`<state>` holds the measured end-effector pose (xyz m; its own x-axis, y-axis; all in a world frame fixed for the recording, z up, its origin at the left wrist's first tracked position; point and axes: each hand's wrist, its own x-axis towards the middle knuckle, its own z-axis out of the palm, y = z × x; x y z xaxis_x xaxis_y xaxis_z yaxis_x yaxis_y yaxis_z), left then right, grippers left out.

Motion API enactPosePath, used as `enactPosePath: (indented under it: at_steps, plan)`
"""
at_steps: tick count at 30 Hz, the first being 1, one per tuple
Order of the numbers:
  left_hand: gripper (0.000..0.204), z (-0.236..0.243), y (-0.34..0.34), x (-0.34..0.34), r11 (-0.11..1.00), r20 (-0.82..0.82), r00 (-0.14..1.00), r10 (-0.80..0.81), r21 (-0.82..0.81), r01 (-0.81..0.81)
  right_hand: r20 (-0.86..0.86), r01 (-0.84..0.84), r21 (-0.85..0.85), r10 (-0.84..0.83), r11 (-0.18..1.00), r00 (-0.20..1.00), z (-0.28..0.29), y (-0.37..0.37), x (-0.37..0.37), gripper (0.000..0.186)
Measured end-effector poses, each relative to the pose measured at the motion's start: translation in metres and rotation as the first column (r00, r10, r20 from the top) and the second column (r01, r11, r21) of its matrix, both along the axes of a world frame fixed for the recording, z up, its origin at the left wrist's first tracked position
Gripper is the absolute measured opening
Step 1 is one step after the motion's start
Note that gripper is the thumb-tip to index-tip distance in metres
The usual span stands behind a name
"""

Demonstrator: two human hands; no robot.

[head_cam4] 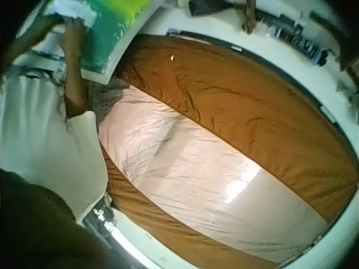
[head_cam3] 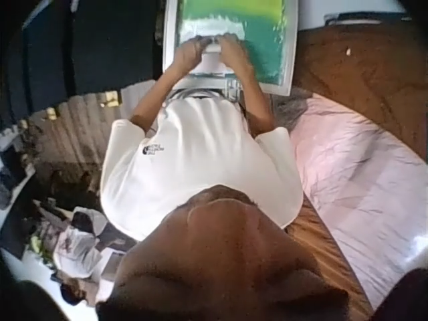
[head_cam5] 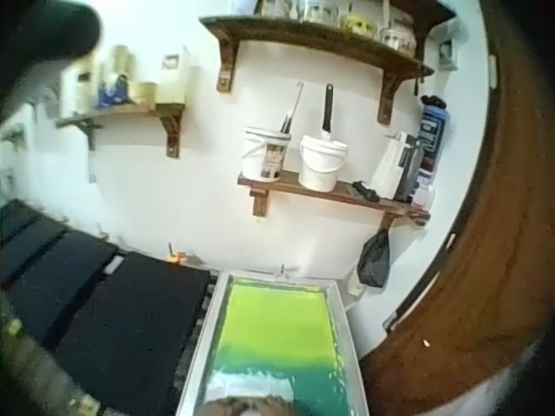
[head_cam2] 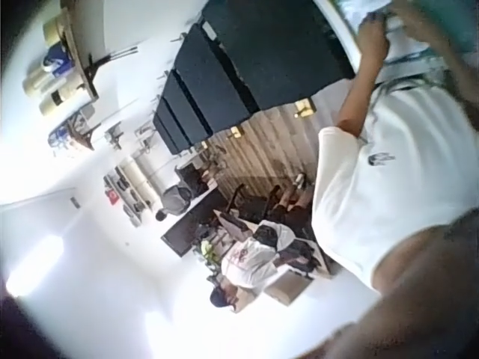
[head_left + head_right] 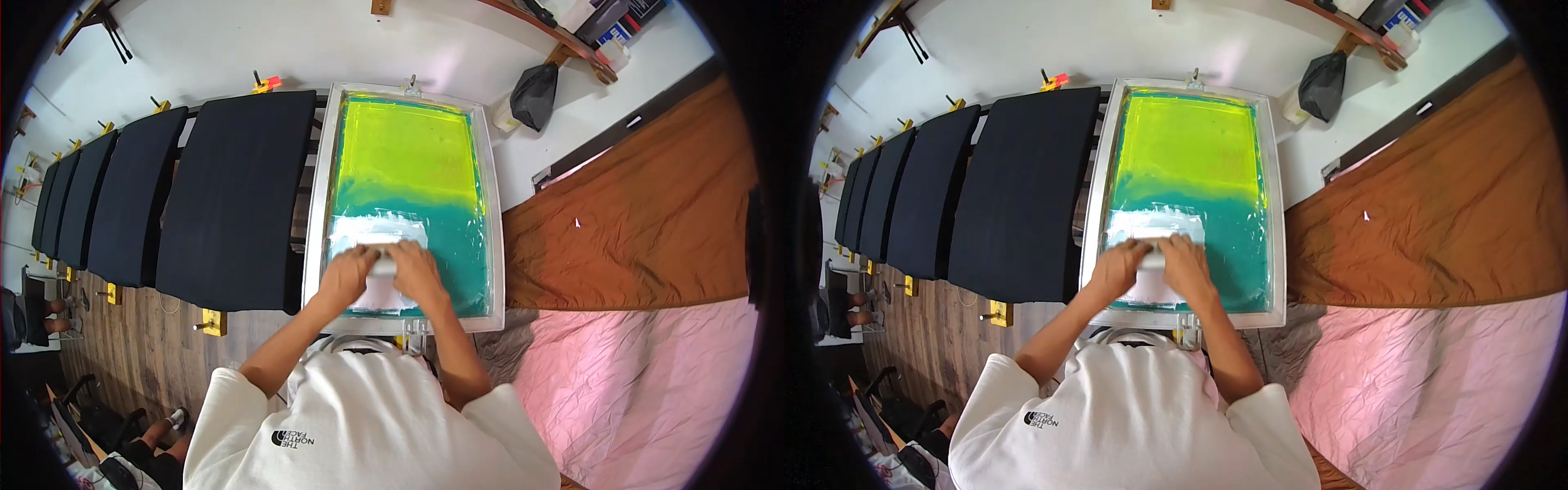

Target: The person is using a squeegee to apply white ink through a mesh screen onto a black t-shirt.

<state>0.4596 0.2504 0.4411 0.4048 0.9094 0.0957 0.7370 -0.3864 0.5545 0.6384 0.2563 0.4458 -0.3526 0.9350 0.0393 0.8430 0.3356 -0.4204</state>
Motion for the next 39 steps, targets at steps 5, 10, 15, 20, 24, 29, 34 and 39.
enactPosePath:
  at_steps: [5, 10, 15, 20, 24, 29, 34, 39]
  plan:
    - [0.049, 0.0, -0.077, -0.014, 0.995, -0.011, 0.997, -0.07, -0.074, 0.069, -0.049, -0.035, -0.028, 0.034, 0.999, 0.998, 0.006, -0.078, -0.007, 0.039]
    - [0.049, 0.034, -0.065, -0.013, 0.943, -0.038, 0.99, -0.134, -0.312, 0.115, 0.036, -0.046, -0.227, 0.056, 0.973, 0.998, 0.035, -0.08, -0.006, 0.033]
    - [0.038, 0.019, 0.005, -0.009, 0.999, 0.026, 0.999, -0.022, -0.039, 0.023, 0.105, -0.023, -0.099, 0.034, 0.995, 0.994, 0.036, 0.002, -0.008, 0.034]
    - [0.034, 0.008, 0.035, -0.004, 0.999, 0.071, 0.997, -0.005, -0.041, 0.007, 0.079, 0.01, -0.079, -0.004, 0.997, 0.997, 0.012, 0.029, -0.003, 0.035]
    - [0.04, -0.003, -0.004, -0.001, 1.0, 0.027, 0.999, -0.024, 0.019, 0.023, -0.012, 0.027, -0.043, -0.028, 0.999, 1.0, 0.006, -0.008, 0.002, 0.031]
    - [0.043, 0.01, -0.063, -0.006, 0.994, 0.025, 0.996, -0.088, -0.064, 0.089, -0.017, 0.059, -0.101, -0.061, 0.993, 0.998, 0.014, -0.073, -0.002, 0.044]
    - [0.04, 0.023, -0.075, -0.013, 0.991, 0.042, 0.991, -0.126, -0.032, 0.127, -0.001, -0.005, -0.233, 0.004, 0.973, 1.0, 0.027, -0.084, -0.005, 0.044]
    - [0.035, 0.013, -0.018, -0.015, 0.997, 0.025, 0.998, -0.064, -0.029, 0.065, 0.106, -0.042, -0.185, 0.063, 0.982, 0.992, 0.035, -0.019, -0.01, 0.031]
